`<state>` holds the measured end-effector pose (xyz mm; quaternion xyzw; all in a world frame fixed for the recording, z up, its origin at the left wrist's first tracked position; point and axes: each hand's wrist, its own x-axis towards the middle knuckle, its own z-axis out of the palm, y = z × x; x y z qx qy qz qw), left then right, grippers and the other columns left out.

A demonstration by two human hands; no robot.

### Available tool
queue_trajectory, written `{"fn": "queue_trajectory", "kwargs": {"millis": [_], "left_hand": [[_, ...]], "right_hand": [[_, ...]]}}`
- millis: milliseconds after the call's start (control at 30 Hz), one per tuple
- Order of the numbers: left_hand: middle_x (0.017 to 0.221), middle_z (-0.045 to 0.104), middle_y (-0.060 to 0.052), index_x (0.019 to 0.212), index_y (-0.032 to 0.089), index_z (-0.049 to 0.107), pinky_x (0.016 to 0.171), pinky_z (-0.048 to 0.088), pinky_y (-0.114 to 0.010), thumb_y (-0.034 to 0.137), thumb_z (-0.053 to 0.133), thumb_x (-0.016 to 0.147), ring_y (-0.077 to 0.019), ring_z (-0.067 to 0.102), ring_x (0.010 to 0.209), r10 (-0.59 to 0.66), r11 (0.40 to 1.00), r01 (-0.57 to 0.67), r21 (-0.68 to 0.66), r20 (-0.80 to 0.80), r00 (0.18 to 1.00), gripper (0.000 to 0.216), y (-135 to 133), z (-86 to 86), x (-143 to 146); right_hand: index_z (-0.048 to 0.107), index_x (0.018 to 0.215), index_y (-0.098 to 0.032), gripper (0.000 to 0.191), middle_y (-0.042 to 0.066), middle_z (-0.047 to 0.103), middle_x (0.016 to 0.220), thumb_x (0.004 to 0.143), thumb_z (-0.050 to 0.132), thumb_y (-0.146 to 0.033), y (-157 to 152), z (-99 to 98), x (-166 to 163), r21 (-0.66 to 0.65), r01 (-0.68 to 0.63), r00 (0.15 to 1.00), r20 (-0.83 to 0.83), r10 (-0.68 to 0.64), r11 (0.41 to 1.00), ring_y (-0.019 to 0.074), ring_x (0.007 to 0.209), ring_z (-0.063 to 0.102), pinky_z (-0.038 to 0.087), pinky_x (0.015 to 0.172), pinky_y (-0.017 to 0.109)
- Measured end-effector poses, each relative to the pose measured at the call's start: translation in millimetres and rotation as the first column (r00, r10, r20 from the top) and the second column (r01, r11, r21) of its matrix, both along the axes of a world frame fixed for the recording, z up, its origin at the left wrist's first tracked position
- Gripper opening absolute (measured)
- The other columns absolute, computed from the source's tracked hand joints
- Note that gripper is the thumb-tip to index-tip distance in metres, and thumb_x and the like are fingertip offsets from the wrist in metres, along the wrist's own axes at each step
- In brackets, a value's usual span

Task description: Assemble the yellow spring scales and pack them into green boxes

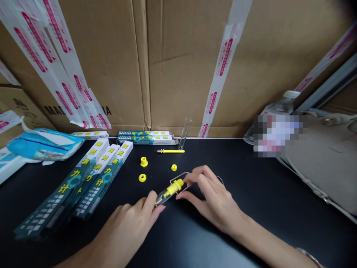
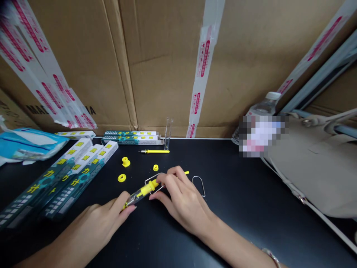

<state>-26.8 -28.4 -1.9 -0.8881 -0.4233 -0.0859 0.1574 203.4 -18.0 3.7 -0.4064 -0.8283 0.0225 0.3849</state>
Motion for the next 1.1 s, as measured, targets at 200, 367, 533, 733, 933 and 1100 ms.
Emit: {"fn": "queue_trajectory", "kwargs": {"millis": [200,367,533,733,933,1100], "left_hand": [[0.061,0.065,0.001,0.094,0.018,0.064,0.037,0.036,-0.03,0.031,0.015,0.107,-0.0191,0.066,0.045,-0.079,0.989,0.075,0.128,0.03,0.996,0.052,8.1,2.8,-4.2],[0.064,0.064,0.001,0.1,0.013,0.068,0.05,0.042,-0.029,0.027,0.023,0.108,-0.0143,0.066,0.052,-0.124,0.959,0.106,0.264,0.051,0.991,0.048,11.7,8.0,-5.3],[0.064,0.063,0.003,0.104,0.013,0.069,0.054,0.039,-0.03,0.022,0.028,0.107,-0.0127,0.062,0.051,-0.154,0.94,0.131,0.315,0.05,0.987,0.042,11.1,10.6,-7.9],[0.065,0.063,0.004,0.113,0.015,0.064,0.057,0.037,-0.031,0.016,0.032,0.106,-0.0128,0.059,0.05,-0.181,0.933,0.148,0.327,0.073,0.981,0.033,8.1,12.2,-9.5],[0.076,0.069,-0.001,0.109,0.011,0.062,0.061,0.045,-0.03,0.002,0.027,0.101,-0.0154,0.068,0.064,-0.167,0.942,0.155,0.297,0.016,0.986,0.037,11.2,12.4,-12.7],[0.079,0.071,-0.003,0.11,0.009,0.059,0.059,0.048,-0.03,0.005,0.029,0.101,-0.0171,0.07,0.067,-0.195,0.941,0.183,0.283,0.014,0.981,0.032,16.2,3.0,-14.8]], "right_hand": [[0.057,0.125,-0.012,0.035,0.009,0.069,0.093,0.092,0.065,-0.022,0.0,-1.3,3.2,0.032,-0.039,0.993,0.11,0.035,0.999,0.0224,0.082,0.055,0.054,0.075,0.036],[0.06,0.124,-0.015,0.029,0.008,0.073,0.097,0.095,0.06,-0.022,-2.6,-2.6,2.6,-0.054,-0.026,0.997,0.075,0.03,0.998,0.0223,0.088,0.063,0.056,0.078,0.035],[0.064,0.118,-0.017,0.023,0.007,0.075,0.108,0.096,0.059,-0.019,-3.5,-4.8,1.3,-0.017,-0.001,1.0,0.024,0.001,1.0,0.0209,0.102,0.067,0.056,0.09,0.033],[0.068,0.107,-0.018,0.017,0.002,0.078,0.095,0.09,0.067,-0.014,-5.2,-1.0,4.1,0.11,-0.024,0.998,-0.056,0.03,0.994,0.0171,0.091,0.072,0.057,0.086,0.027],[0.066,0.112,-0.02,0.025,0.003,0.073,0.09,0.088,0.072,-0.023,-14.4,8.3,2.2,-0.075,0.02,0.967,-0.253,-0.039,0.997,0.0127,0.06,0.062,0.055,0.063,0.026],[0.069,0.106,-0.022,0.014,0.004,0.07,0.096,0.092,0.065,-0.024,-6.5,4.0,-0.1,-0.323,-0.061,0.952,-0.304,-0.043,0.945,0.0171,0.084,0.066,0.053,0.076,0.028]]}}
